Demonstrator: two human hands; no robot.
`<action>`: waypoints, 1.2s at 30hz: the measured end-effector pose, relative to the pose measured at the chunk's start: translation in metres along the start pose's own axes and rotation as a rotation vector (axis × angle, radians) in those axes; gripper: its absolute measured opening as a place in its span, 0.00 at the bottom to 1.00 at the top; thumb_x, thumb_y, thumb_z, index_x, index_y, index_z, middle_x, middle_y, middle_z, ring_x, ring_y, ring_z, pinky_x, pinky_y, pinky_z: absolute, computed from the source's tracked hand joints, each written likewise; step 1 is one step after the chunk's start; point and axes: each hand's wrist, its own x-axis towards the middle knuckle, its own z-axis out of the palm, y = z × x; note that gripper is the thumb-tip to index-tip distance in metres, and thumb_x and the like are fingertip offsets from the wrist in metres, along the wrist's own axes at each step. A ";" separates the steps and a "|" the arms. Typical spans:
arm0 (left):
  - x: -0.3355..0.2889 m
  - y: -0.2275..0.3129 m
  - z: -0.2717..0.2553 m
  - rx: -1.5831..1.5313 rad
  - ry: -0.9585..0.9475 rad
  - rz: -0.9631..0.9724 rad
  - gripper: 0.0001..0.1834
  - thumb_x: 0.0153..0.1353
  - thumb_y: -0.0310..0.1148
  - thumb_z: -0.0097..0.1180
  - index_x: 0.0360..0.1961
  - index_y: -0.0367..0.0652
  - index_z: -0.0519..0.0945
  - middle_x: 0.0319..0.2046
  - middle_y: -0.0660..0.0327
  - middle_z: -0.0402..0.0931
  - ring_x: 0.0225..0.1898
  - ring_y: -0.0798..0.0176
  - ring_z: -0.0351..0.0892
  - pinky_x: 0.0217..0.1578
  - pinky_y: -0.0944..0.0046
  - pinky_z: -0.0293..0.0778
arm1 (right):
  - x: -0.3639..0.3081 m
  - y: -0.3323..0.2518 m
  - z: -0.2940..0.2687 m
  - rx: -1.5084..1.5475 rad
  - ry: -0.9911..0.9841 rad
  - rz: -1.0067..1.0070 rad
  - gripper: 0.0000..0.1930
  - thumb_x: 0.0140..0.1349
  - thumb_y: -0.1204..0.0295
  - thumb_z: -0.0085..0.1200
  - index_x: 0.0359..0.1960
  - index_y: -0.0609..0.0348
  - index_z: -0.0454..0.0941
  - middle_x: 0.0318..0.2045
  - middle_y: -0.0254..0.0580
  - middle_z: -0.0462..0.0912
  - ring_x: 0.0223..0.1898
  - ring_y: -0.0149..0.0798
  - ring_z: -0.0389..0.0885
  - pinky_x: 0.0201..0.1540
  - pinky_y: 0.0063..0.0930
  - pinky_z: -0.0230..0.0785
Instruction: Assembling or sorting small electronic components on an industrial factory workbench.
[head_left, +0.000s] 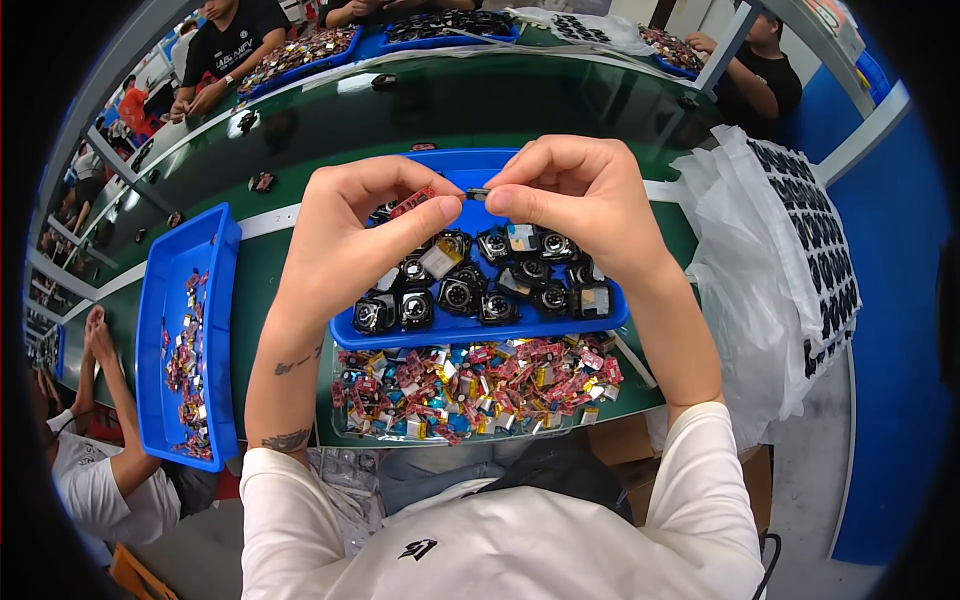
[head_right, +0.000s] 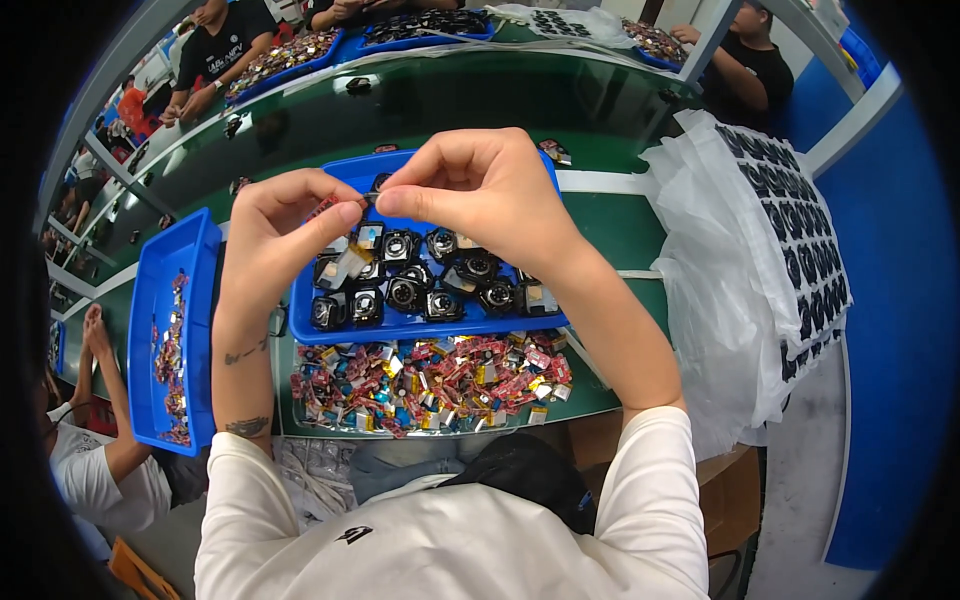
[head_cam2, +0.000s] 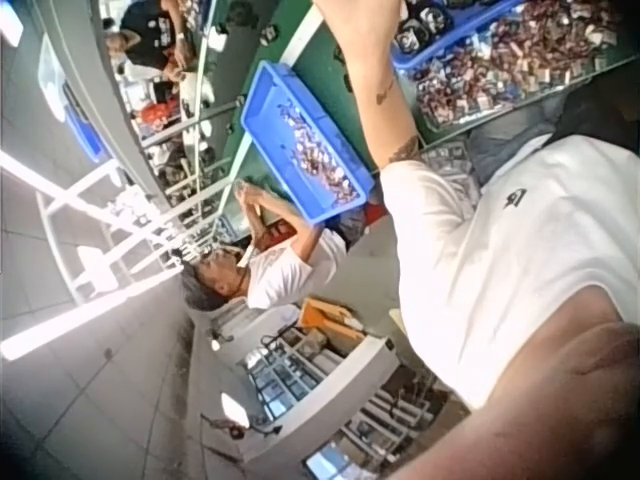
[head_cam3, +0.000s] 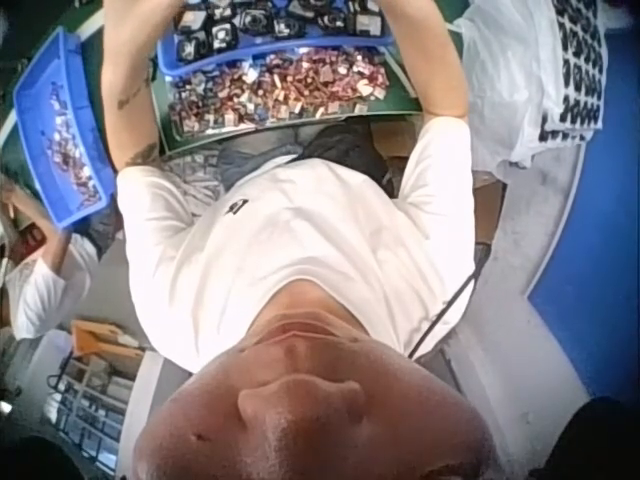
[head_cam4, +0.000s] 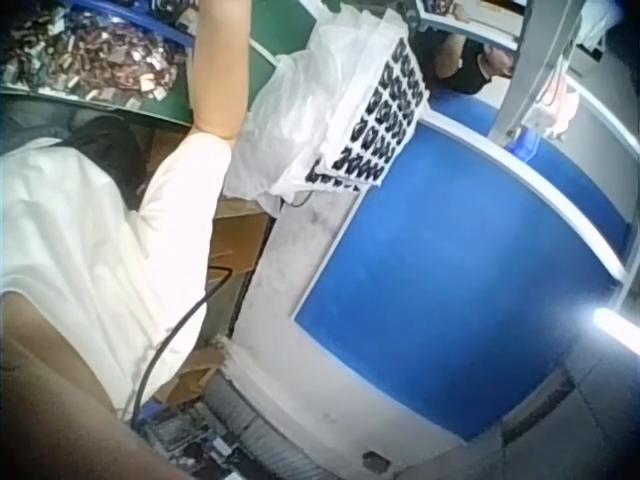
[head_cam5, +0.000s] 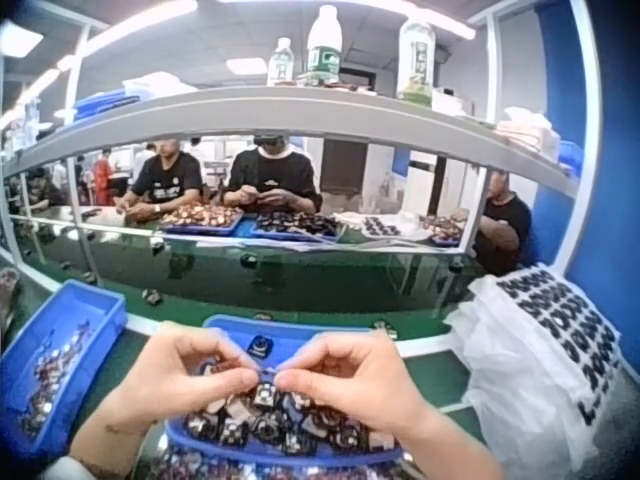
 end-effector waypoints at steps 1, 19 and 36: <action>0.000 0.001 0.000 -0.032 -0.023 -0.001 0.07 0.53 0.27 0.61 0.29 0.33 0.80 0.26 0.63 0.78 0.29 0.76 0.73 0.31 0.75 0.69 | 0.000 0.001 -0.001 0.000 0.001 0.000 0.06 0.54 0.74 0.61 0.29 0.66 0.81 0.26 0.40 0.83 0.27 0.25 0.79 0.32 0.17 0.73; 0.000 0.001 0.000 -0.055 -0.043 -0.004 0.07 0.56 0.28 0.60 0.30 0.33 0.80 0.26 0.66 0.76 0.27 0.79 0.69 0.28 0.78 0.65 | 0.009 0.056 -0.032 -1.240 -0.048 -0.095 0.14 0.48 0.74 0.59 0.39 0.60 0.78 0.41 0.40 0.79 0.39 0.43 0.77 0.46 0.33 0.69; -0.001 0.001 -0.006 -0.055 0.023 0.004 0.07 0.55 0.28 0.61 0.29 0.33 0.80 0.25 0.66 0.77 0.27 0.79 0.71 0.29 0.78 0.66 | 0.020 0.035 -0.033 0.041 -0.207 0.346 0.12 0.50 0.78 0.54 0.38 0.61 0.77 0.26 0.40 0.80 0.30 0.28 0.80 0.31 0.22 0.73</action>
